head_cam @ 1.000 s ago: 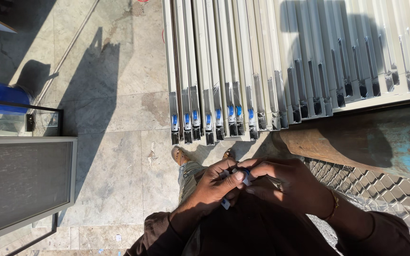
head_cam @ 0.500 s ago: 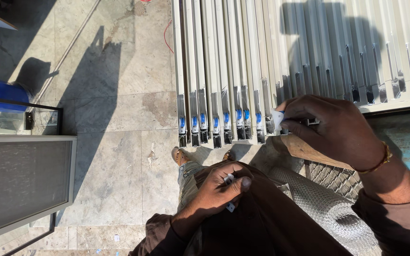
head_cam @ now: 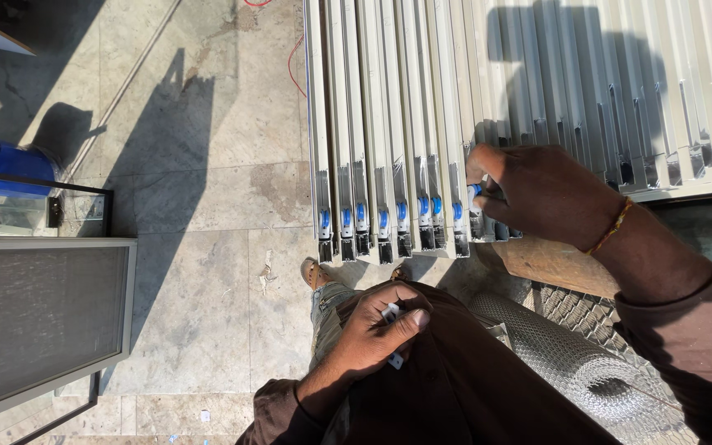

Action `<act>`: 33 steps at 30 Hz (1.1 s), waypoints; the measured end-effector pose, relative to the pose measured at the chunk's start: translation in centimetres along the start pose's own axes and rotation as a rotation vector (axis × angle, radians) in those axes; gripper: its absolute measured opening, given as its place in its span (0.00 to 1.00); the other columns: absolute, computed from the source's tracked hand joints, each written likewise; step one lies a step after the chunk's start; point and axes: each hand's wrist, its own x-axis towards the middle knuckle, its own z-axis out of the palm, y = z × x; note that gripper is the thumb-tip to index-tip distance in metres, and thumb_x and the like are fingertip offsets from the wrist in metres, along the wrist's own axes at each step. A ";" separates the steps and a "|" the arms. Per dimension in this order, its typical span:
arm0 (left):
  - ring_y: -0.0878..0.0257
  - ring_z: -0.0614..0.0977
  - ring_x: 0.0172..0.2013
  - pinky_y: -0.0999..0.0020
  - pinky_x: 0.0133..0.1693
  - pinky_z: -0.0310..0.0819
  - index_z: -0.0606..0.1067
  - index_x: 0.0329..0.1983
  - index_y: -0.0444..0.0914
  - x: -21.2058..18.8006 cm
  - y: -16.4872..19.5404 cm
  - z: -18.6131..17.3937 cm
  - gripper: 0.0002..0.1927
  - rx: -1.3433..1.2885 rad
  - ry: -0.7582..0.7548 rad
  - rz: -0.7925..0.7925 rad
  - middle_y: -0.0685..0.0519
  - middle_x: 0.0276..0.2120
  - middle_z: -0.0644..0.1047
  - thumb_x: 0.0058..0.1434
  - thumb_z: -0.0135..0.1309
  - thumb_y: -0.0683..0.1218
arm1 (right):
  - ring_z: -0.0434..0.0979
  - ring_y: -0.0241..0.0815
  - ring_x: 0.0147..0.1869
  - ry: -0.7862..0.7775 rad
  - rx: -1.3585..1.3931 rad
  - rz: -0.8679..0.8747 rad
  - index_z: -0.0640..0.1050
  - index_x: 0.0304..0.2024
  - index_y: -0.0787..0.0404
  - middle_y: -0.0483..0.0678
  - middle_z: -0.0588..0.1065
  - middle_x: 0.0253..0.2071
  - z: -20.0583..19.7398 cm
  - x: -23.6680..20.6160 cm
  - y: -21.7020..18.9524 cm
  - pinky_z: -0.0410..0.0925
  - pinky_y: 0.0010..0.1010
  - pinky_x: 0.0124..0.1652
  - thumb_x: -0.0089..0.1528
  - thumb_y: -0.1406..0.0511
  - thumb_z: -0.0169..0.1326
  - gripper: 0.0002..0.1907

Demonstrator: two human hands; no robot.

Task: The person opens a plastic bag of small white and blue plastic fittings on a workbench, carries a handful to a stack of aluminum profiles, and presses the fittings into the ends of the profiles one at a time, returning to the bag for more fittings.

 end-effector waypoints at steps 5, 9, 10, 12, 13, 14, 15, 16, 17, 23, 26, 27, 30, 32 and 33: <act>0.68 0.80 0.44 0.68 0.51 0.76 0.76 0.47 0.37 0.4 -0.4 0.2 0.14 -0.062 -0.006 0.026 0.56 0.40 0.81 0.71 0.58 0.52 | 0.84 0.50 0.34 -0.214 0.041 0.135 0.71 0.51 0.56 0.53 0.81 0.29 -0.4 0.7 0.9 0.74 0.44 0.39 0.61 0.56 0.63 0.21; 0.68 0.80 0.43 0.69 0.50 0.76 0.77 0.46 0.37 0.6 -0.6 0.1 0.13 -0.043 -0.022 0.000 0.55 0.39 0.81 0.71 0.59 0.52 | 0.85 0.49 0.36 -0.095 0.140 -0.087 0.72 0.44 0.61 0.52 0.81 0.33 -0.6 1.5 1.6 0.75 0.40 0.35 0.55 0.59 0.64 0.21; 0.68 0.80 0.43 0.69 0.50 0.76 0.77 0.46 0.37 0.7 -0.6 0.1 0.13 -0.034 -0.026 0.013 0.55 0.39 0.81 0.71 0.58 0.52 | 0.85 0.49 0.36 -0.104 0.148 -0.082 0.72 0.44 0.60 0.52 0.81 0.33 -0.7 1.7 1.7 0.75 0.40 0.35 0.54 0.59 0.65 0.22; 0.68 0.81 0.43 0.69 0.50 0.76 0.77 0.46 0.37 0.8 -0.7 0.0 0.13 -0.024 -0.031 0.021 0.55 0.39 0.81 0.71 0.58 0.52 | 0.85 0.48 0.35 -0.116 0.169 -0.082 0.72 0.44 0.59 0.52 0.82 0.33 -0.9 1.9 1.9 0.75 0.40 0.34 0.53 0.59 0.67 0.22; 0.68 0.81 0.43 0.69 0.49 0.77 0.77 0.45 0.37 0.8 -0.7 0.0 0.13 -0.023 -0.033 0.015 0.55 0.39 0.81 0.71 0.58 0.52 | 0.85 0.48 0.35 -0.121 0.183 -0.086 0.73 0.43 0.59 0.52 0.82 0.33 -1.1 2.0 1.9 0.75 0.39 0.34 0.53 0.58 0.67 0.22; 0.68 0.81 0.42 0.69 0.49 0.77 0.78 0.45 0.37 0.8 -0.7 0.0 0.13 -0.023 -0.035 0.007 0.55 0.39 0.82 0.71 0.58 0.52 | 0.85 0.48 0.35 -0.127 0.199 -0.089 0.73 0.42 0.59 0.52 0.82 0.32 -1.2 2.1 1.9 0.75 0.39 0.34 0.53 0.58 0.68 0.23; 0.68 0.81 0.42 0.69 0.49 0.77 0.78 0.45 0.37 0.9 -0.7 -0.1 0.14 -0.018 -0.036 0.017 0.55 0.39 0.82 0.71 0.58 0.52 | 0.85 0.47 0.35 -0.156 0.185 -0.056 0.72 0.43 0.58 0.52 0.82 0.34 -1.3 2.2 1.8 0.75 0.39 0.34 0.53 0.58 0.68 0.23; 0.68 0.82 0.42 0.69 0.49 0.78 0.78 0.45 0.37 0.9 -0.8 -0.1 0.14 -0.012 -0.036 0.027 0.55 0.39 0.82 0.70 0.58 0.53 | 0.85 0.47 0.35 -0.185 0.170 -0.023 0.72 0.43 0.57 0.52 0.83 0.35 -1.4 2.2 1.8 0.75 0.40 0.34 0.53 0.58 0.69 0.23; 0.67 0.82 0.42 0.68 0.49 0.78 0.78 0.45 0.37 0.9 -0.8 -0.1 0.14 -0.007 -0.036 0.037 0.55 0.39 0.82 0.70 0.58 0.53 | 0.85 0.47 0.34 -0.214 0.156 0.010 0.72 0.43 0.57 0.52 0.83 0.36 -1.5 2.3 1.7 0.75 0.40 0.34 0.53 0.57 0.69 0.23; 0.66 0.83 0.44 0.67 0.50 0.79 0.78 0.46 0.37 1.3 -1.2 -0.3 0.14 0.031 -0.047 0.041 0.54 0.40 0.82 0.70 0.60 0.53 | 0.86 0.44 0.34 -0.199 0.107 -0.072 0.72 0.42 0.57 0.51 0.83 0.35 -1.7 2.2 1.1 0.76 0.38 0.33 0.55 0.58 0.68 0.21; 0.66 0.83 0.45 0.67 0.51 0.79 0.79 0.46 0.37 1.5 -1.1 -0.2 0.15 0.016 -0.043 -0.003 0.54 0.40 0.83 0.69 0.60 0.53 | 0.85 0.47 0.36 -0.160 0.032 -0.087 0.72 0.42 0.58 0.52 0.82 0.31 -1.4 2.0 0.6 0.75 0.38 0.34 0.53 0.60 0.67 0.21; 0.66 0.83 0.44 0.67 0.50 0.79 0.79 0.46 0.37 1.5 -1.0 -0.2 0.15 0.024 -0.047 -0.011 0.54 0.40 0.83 0.69 0.60 0.53 | 0.85 0.47 0.36 -0.173 0.030 -0.072 0.72 0.43 0.58 0.53 0.81 0.31 -1.3 1.9 0.6 0.75 0.39 0.35 0.53 0.59 0.68 0.22; 0.66 0.83 0.43 0.68 0.50 0.79 0.79 0.47 0.37 1.5 -0.7 -0.2 0.14 0.041 -0.053 -0.013 0.54 0.39 0.83 0.68 0.60 0.52 | 0.85 0.48 0.36 -0.169 0.037 -0.063 0.72 0.42 0.59 0.53 0.81 0.31 -1.1 1.8 0.7 0.75 0.40 0.36 0.54 0.58 0.68 0.22; 0.67 0.83 0.44 0.68 0.50 0.79 0.79 0.47 0.37 1.5 -0.5 -0.1 0.14 0.033 -0.050 0.003 0.54 0.40 0.82 0.69 0.60 0.52 | 0.85 0.48 0.37 -0.120 0.066 -0.103 0.73 0.41 0.60 0.53 0.82 0.31 -1.0 1.8 1.0 0.75 0.39 0.36 0.52 0.60 0.67 0.20; 0.67 0.82 0.44 0.69 0.50 0.78 0.78 0.47 0.37 1.5 -0.5 -0.1 0.13 0.017 -0.048 0.006 0.54 0.40 0.82 0.69 0.60 0.52 | 0.85 0.47 0.36 -0.112 0.071 -0.101 0.75 0.39 0.60 0.52 0.82 0.31 -0.9 1.8 1.2 0.75 0.39 0.36 0.53 0.60 0.67 0.19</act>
